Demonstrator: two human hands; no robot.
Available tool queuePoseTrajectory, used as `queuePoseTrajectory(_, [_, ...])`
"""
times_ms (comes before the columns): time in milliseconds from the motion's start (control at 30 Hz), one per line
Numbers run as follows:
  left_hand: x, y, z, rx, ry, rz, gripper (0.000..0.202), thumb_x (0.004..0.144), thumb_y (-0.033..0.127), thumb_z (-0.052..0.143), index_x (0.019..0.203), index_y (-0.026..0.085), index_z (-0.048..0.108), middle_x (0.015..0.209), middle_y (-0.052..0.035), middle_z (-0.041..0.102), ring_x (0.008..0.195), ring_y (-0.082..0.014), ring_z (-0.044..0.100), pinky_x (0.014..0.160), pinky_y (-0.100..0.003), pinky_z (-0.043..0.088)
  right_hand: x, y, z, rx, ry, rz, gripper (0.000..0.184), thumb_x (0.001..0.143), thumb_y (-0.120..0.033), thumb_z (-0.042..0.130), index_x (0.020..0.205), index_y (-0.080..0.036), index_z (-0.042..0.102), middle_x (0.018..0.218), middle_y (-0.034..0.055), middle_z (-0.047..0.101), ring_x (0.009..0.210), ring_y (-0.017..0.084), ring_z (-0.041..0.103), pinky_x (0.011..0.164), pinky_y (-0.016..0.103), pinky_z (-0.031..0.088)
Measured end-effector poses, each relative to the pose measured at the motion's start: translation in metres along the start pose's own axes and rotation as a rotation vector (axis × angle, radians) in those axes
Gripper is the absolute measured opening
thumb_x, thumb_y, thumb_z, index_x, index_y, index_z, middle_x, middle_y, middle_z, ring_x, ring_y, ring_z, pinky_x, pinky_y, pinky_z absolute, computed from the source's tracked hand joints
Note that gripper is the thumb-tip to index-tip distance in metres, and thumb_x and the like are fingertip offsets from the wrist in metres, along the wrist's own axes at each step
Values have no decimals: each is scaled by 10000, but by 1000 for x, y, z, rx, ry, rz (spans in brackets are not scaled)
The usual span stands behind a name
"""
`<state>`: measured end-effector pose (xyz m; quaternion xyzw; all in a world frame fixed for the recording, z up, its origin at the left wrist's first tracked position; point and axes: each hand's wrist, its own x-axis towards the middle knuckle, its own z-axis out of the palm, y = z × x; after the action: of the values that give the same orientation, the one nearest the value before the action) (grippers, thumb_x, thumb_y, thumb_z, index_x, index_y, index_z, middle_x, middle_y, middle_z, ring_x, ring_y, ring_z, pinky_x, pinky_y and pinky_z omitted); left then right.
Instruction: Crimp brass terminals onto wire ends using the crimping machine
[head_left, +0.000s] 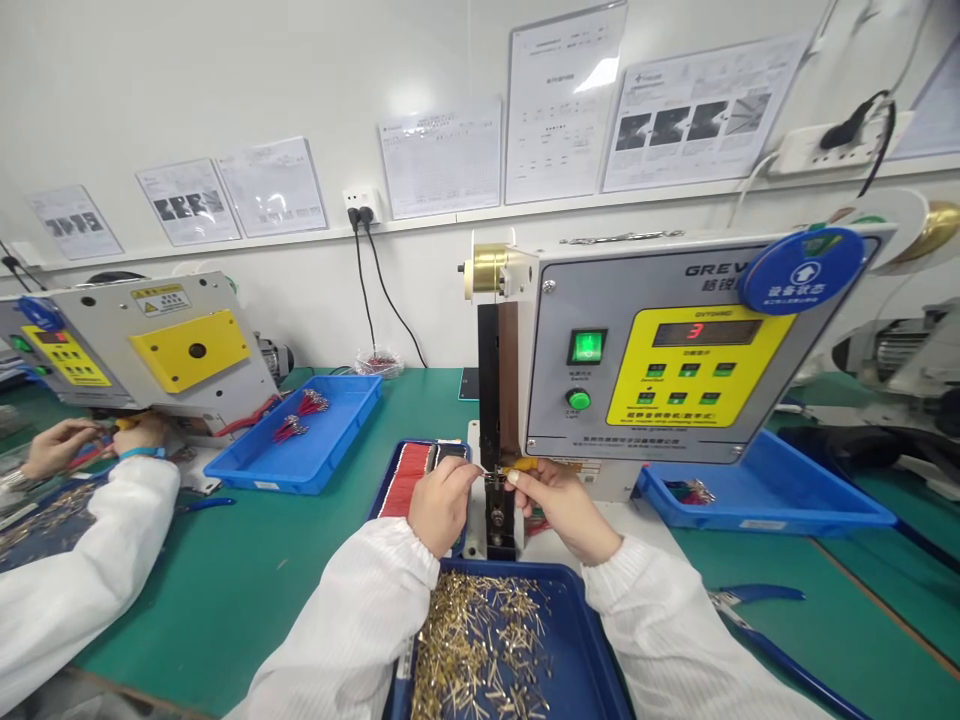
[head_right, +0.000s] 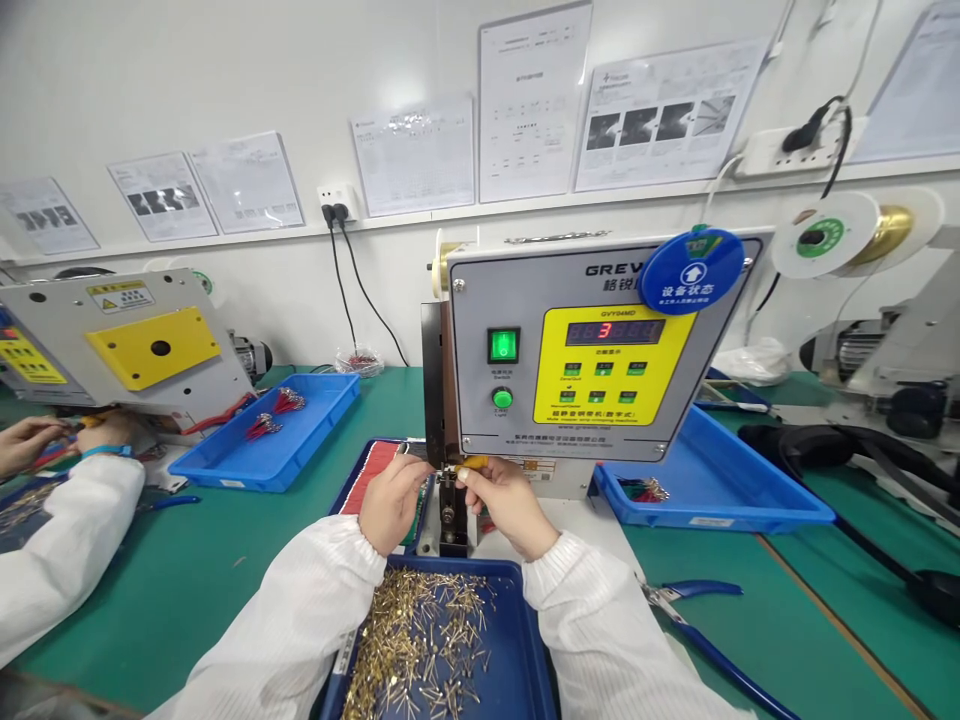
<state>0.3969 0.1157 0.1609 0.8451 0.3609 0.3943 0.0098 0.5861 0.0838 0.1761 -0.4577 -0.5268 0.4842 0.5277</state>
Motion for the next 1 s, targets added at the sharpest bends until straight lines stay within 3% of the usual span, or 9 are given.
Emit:
queuePoseTrajectory(633, [1,3,-2,12,1,5,279,933,155,374,995,219,639,965,-50,640,876,-138,621,765,-244,512,-2,-1,4,19,17,31,296,702,-468,669,673,-189,574,515,-42,525,468,102,458,471,249,391])
queuePoseTrajectory(1000, [1,3,-2,-21,60,35,271,928,151,392,1008,220,641,985,-60,612,914,-147,589,790,-261,490,1,2,4,52,31,21,319,692,-482,685,669,-192,556,502,-44,527,449,105,456,456,257,399])
